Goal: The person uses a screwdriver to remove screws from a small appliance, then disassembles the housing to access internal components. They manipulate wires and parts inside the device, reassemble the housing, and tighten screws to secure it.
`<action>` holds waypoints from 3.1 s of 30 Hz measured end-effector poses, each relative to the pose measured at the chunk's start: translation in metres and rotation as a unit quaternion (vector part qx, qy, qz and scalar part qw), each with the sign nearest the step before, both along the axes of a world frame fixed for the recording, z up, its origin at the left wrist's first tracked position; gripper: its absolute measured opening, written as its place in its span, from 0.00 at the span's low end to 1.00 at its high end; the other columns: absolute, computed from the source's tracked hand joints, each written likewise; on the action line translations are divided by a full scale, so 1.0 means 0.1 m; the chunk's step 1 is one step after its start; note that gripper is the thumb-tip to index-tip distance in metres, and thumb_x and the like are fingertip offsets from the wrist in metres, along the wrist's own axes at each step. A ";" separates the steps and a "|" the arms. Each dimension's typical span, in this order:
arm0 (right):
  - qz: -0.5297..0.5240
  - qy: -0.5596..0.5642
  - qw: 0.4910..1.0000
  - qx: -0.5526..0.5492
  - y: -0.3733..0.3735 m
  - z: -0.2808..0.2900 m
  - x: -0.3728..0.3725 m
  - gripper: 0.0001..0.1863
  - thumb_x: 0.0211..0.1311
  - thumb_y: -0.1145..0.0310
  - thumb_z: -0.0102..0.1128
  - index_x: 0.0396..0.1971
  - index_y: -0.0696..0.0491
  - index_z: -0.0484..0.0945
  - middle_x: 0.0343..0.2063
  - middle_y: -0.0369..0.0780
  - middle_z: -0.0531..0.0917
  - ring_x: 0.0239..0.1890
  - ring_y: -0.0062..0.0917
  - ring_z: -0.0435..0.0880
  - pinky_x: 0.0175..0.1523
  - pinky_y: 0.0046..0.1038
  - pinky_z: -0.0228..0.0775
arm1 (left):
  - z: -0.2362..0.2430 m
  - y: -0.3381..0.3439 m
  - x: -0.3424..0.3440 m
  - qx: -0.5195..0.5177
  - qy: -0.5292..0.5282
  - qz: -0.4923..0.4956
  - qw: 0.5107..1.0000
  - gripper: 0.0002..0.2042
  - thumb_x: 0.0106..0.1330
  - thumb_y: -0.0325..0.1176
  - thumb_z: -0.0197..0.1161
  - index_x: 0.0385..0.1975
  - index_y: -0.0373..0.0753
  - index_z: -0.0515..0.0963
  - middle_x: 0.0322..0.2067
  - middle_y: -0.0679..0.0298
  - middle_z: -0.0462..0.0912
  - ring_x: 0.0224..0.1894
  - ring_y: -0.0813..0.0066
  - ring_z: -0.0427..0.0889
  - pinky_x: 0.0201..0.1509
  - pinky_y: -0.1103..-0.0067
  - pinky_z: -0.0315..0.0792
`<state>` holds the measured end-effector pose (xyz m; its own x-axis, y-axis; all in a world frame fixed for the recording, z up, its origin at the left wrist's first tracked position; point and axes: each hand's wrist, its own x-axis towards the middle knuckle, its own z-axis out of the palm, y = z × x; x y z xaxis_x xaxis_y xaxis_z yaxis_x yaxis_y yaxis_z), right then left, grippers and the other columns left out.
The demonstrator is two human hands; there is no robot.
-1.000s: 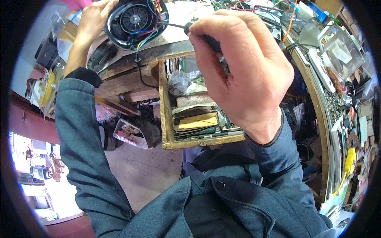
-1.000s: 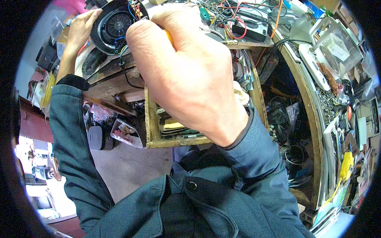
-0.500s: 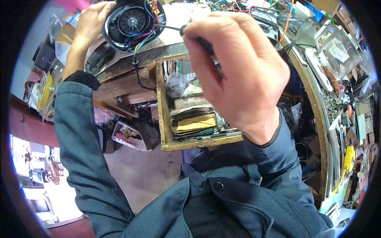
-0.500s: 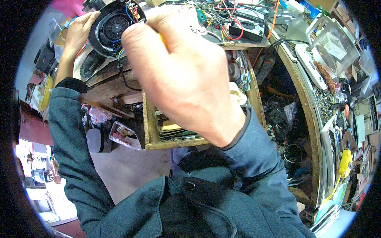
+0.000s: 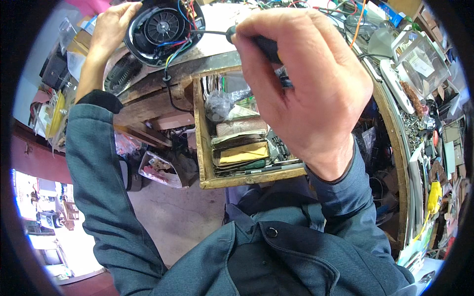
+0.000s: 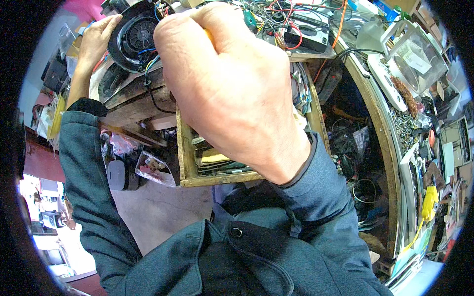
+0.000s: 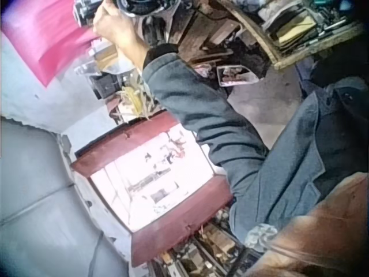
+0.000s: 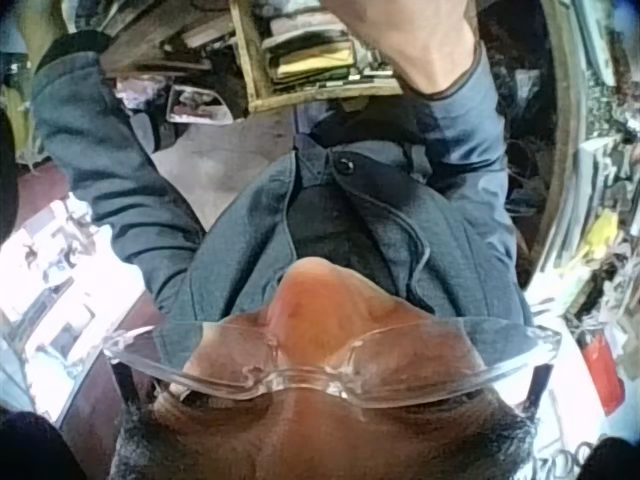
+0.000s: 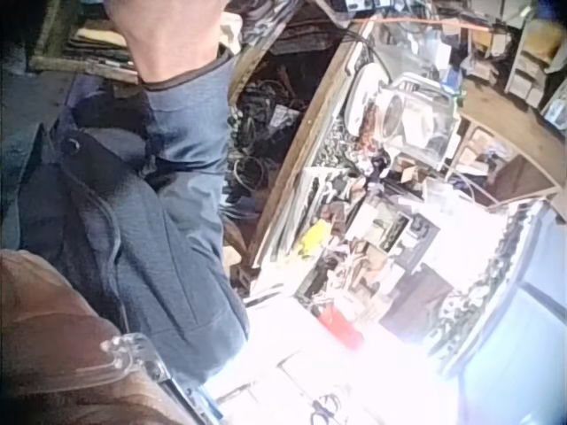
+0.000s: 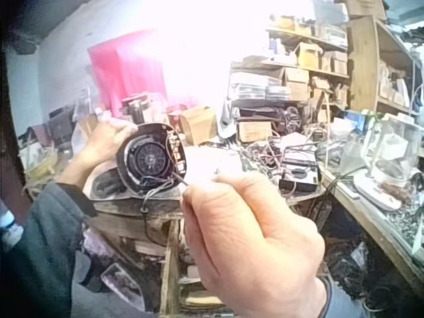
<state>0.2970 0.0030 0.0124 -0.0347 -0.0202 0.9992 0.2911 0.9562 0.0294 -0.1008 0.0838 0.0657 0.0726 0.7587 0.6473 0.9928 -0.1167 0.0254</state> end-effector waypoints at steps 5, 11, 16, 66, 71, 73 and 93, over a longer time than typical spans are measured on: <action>-0.072 -0.072 0.992 -0.071 -0.08 0.05 0.11 0.09 0.55 0.81 0.73 0.35 0.56 0.84 0.30 0.39 0.85 0.29 0.25 0.86 0.35 0.23 0.79 | 0.00 -0.05 0.05 -0.009 0.001 0.011 1.000 0.21 0.76 0.51 0.58 0.53 0.41 0.86 0.47 0.54 0.89 0.51 0.64 0.89 0.56 0.73 0.77; 0.046 -0.040 0.989 -0.135 -0.22 0.13 0.16 0.10 0.54 0.81 0.73 0.36 0.55 0.84 0.32 0.39 0.85 0.32 0.27 0.87 0.38 0.24 0.79 | 0.06 -0.14 0.29 -0.017 0.006 0.013 1.000 0.21 0.76 0.51 0.58 0.53 0.42 0.85 0.47 0.55 0.90 0.51 0.64 0.88 0.56 0.72 0.77; 0.072 -0.075 0.993 -0.046 0.00 0.03 0.28 0.10 0.55 0.80 0.72 0.38 0.56 0.84 0.33 0.40 0.85 0.34 0.28 0.87 0.39 0.25 0.79 | 0.07 -0.15 0.35 -0.014 -0.003 0.022 1.000 0.21 0.76 0.52 0.59 0.54 0.43 0.85 0.47 0.55 0.90 0.52 0.64 0.88 0.57 0.72 0.77; -0.066 -0.091 0.973 -0.200 0.00 -0.09 0.37 0.09 0.62 0.69 0.70 0.35 0.59 0.82 0.31 0.45 0.86 0.26 0.28 0.86 0.30 0.27 0.77 | 0.14 -0.07 0.26 -0.042 0.000 0.024 0.999 0.22 0.76 0.51 0.59 0.53 0.39 0.85 0.48 0.55 0.89 0.53 0.67 0.88 0.59 0.73 0.76; -0.066 -0.091 0.973 -0.203 0.00 -0.08 0.35 0.09 0.62 0.68 0.70 0.34 0.58 0.81 0.31 0.45 0.86 0.26 0.28 0.87 0.30 0.28 0.78 | 0.19 -0.08 0.28 -0.054 0.015 0.032 0.998 0.22 0.76 0.52 0.59 0.53 0.40 0.85 0.48 0.54 0.89 0.52 0.65 0.88 0.58 0.73 0.76; -0.065 -0.088 0.972 -0.210 0.02 -0.08 0.36 0.10 0.62 0.68 0.69 0.34 0.58 0.81 0.32 0.45 0.86 0.26 0.29 0.87 0.30 0.28 0.78 | 0.18 -0.06 0.29 -0.051 0.022 0.040 0.998 0.22 0.76 0.52 0.58 0.53 0.40 0.85 0.48 0.54 0.89 0.52 0.65 0.88 0.58 0.73 0.76; -0.108 -0.127 0.961 -0.220 -0.03 -0.01 0.39 0.13 0.62 0.63 0.69 0.32 0.57 0.79 0.34 0.45 0.85 0.27 0.32 0.87 0.29 0.30 0.78 | 0.15 -0.03 0.22 -0.038 0.018 0.038 0.998 0.22 0.76 0.53 0.58 0.54 0.43 0.85 0.50 0.56 0.89 0.55 0.64 0.87 0.61 0.72 0.76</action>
<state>0.3361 0.0000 0.0118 -0.2350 0.4382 0.8676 0.5217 0.8100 -0.2678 -0.0790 0.0804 0.0804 0.0363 0.8097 0.5857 0.9992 -0.0409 -0.0054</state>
